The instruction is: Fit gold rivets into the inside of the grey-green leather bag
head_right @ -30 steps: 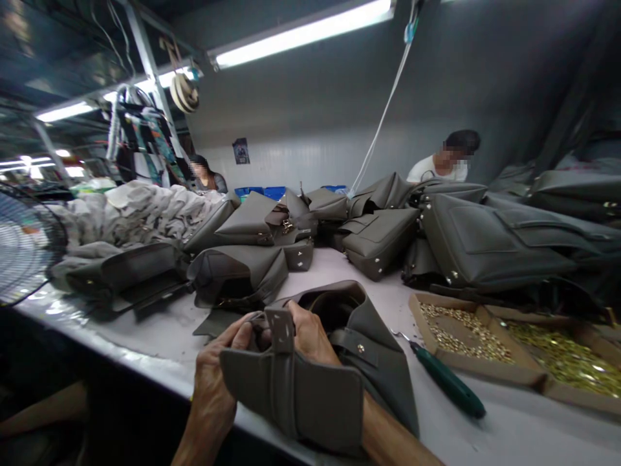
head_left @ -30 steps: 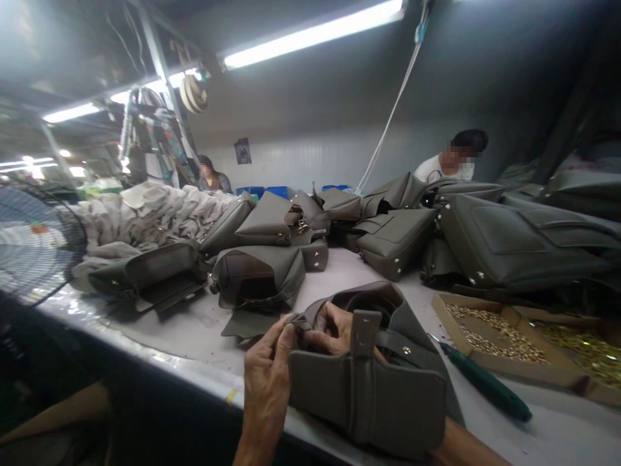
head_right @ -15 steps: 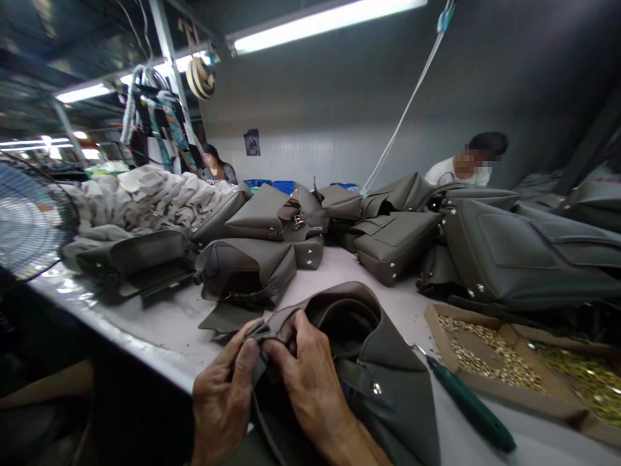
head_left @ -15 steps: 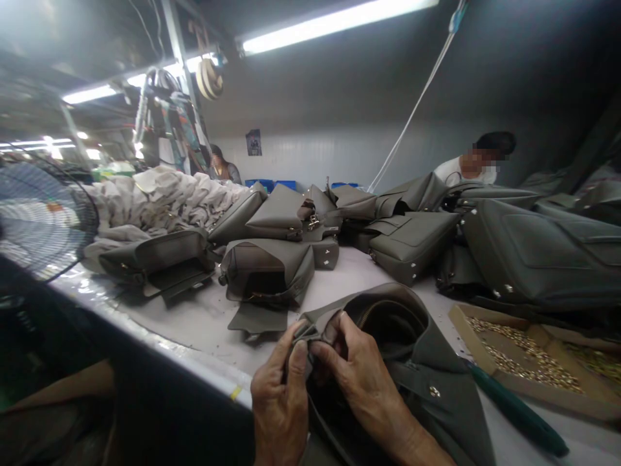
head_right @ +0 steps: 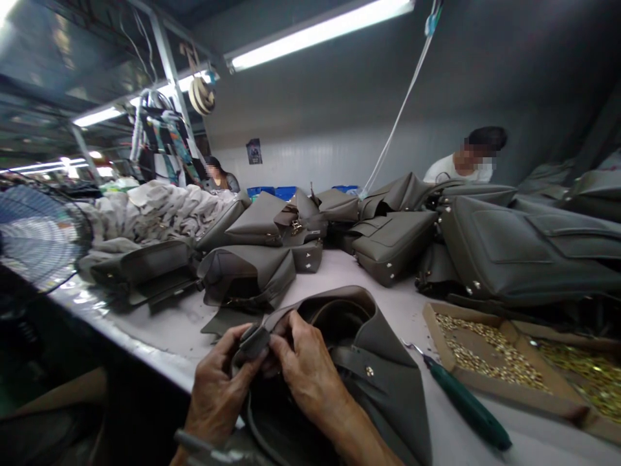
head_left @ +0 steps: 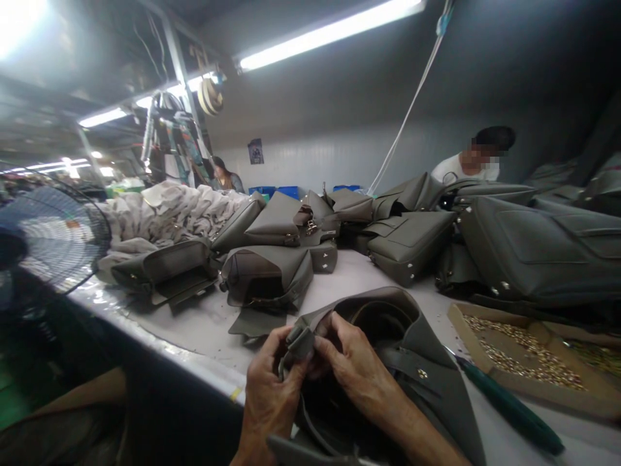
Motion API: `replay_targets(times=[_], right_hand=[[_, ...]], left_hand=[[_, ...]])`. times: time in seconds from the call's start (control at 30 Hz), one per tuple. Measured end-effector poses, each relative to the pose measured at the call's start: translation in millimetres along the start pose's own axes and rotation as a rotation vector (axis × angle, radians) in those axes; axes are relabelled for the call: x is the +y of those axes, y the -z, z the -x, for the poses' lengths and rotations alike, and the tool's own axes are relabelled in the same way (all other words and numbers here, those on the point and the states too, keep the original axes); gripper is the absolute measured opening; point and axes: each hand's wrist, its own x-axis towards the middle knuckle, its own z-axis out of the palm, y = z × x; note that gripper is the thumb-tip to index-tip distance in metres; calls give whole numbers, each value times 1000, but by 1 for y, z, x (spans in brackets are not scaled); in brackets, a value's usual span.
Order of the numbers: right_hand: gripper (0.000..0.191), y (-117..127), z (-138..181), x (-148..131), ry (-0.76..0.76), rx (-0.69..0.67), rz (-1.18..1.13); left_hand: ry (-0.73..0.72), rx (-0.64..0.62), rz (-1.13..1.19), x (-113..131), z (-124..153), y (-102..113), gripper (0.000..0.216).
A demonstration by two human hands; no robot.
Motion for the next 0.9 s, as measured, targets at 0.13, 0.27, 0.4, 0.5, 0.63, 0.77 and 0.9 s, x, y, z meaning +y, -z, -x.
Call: replay_targets(times=[0.13, 0.27, 0.4, 0.5, 0.63, 0.77, 0.9], right_hand=[[6, 1, 0, 0, -21, 26, 37], [7, 2, -2, 4, -8, 42, 27], [9, 0, 0, 3, -1, 49, 16], [11, -1, 6, 0, 21, 51, 24], [11, -5, 16, -5, 39, 82, 78], [8, -6, 30, -30, 170, 69, 279], [18, 17, 48, -65, 322, -75, 493]], left_hand=[[-53, 83, -40, 1, 0, -6, 30], [-85, 124, -124, -1, -2, -9, 32], [-101, 131, -178, -1, -1, -9, 31], [-94, 132, -133, 1, 2, -6, 32], [-26, 51, -124, 15, 1, 10, 37], [-32, -83, -179, 32, -9, 27, 38], [20, -239, -182, 28, -25, 27, 44]])
